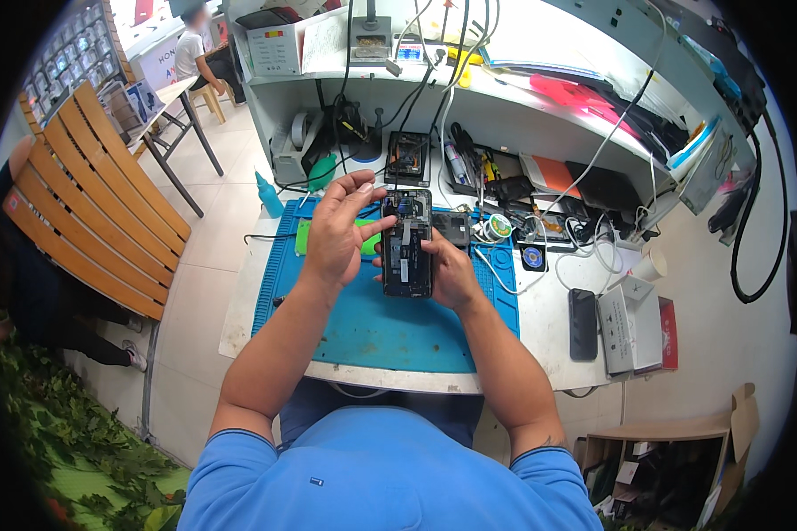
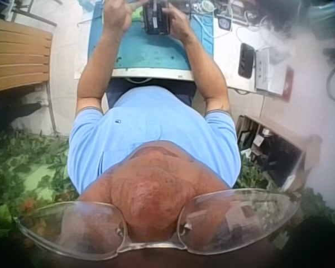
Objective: The person disassembles a smartphone on a blue work mat, removing the back cover and battery. They then use a screwdriver to manipulate internal components and connectors, carefully handling the device's internal parts.
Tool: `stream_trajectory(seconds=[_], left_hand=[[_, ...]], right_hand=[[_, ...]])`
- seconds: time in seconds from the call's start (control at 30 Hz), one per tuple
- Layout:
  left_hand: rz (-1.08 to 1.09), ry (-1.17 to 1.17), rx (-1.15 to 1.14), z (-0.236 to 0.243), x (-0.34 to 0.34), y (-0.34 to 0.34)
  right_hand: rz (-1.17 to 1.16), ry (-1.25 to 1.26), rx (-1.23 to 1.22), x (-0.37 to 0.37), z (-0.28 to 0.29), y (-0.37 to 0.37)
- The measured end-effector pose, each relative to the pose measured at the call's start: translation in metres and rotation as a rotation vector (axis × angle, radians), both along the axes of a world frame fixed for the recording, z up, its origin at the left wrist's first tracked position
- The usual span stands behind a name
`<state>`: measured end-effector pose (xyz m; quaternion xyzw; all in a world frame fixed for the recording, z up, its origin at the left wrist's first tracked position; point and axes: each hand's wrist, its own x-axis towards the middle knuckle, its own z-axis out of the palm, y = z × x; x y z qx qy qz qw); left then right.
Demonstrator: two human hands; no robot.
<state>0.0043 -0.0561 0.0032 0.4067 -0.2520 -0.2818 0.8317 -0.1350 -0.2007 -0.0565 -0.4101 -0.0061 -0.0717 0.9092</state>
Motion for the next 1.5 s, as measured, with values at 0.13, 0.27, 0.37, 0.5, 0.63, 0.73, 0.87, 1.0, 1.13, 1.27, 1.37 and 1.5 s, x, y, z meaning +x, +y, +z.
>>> stream_trajectory(seconds=[0.13,0.27,0.37,0.5,0.63,0.73,0.87,1.0,1.13,1.27,1.37,1.5], left_hand=[[-0.029,-0.020,0.017,0.003,-0.001,0.000],[-0.025,-0.037,0.029,0.004,-0.002,0.001],[-0.003,-0.072,0.046,0.004,-0.002,0.001],[0.004,-0.097,0.060,0.003,-0.003,0.001],[-0.026,0.012,0.036,0.004,0.000,-0.001],[-0.036,0.107,0.021,0.011,-0.001,0.000],[-0.020,0.115,0.060,0.008,0.001,0.000],[-0.019,0.108,0.080,0.002,0.004,-0.002],[-0.003,0.059,0.080,-0.004,0.007,-0.001],[-0.001,-0.012,0.028,-0.001,0.000,0.000],[-0.032,0.005,-0.012,0.002,-0.007,-0.001],[0.001,0.018,-0.005,0.001,-0.010,-0.004]], right_hand=[[-0.033,0.003,-0.040,0.000,-0.002,0.001],[-0.045,0.007,-0.077,0.001,-0.004,0.000],[-0.049,0.007,-0.076,0.001,-0.003,0.002],[-0.055,0.009,-0.108,0.002,-0.007,0.000],[-0.077,-0.001,-0.159,0.003,-0.009,0.000],[-0.085,-0.006,-0.179,0.002,-0.008,-0.001],[-0.098,0.015,-0.185,0.001,0.000,0.005],[-0.089,0.017,-0.182,0.002,-0.001,0.005],[-0.057,0.023,-0.128,0.003,-0.005,0.001],[-0.055,0.007,-0.155,0.002,-0.007,0.000],[-0.074,0.023,-0.159,0.001,0.000,0.006],[-0.094,0.013,-0.137,0.001,-0.001,0.007]])
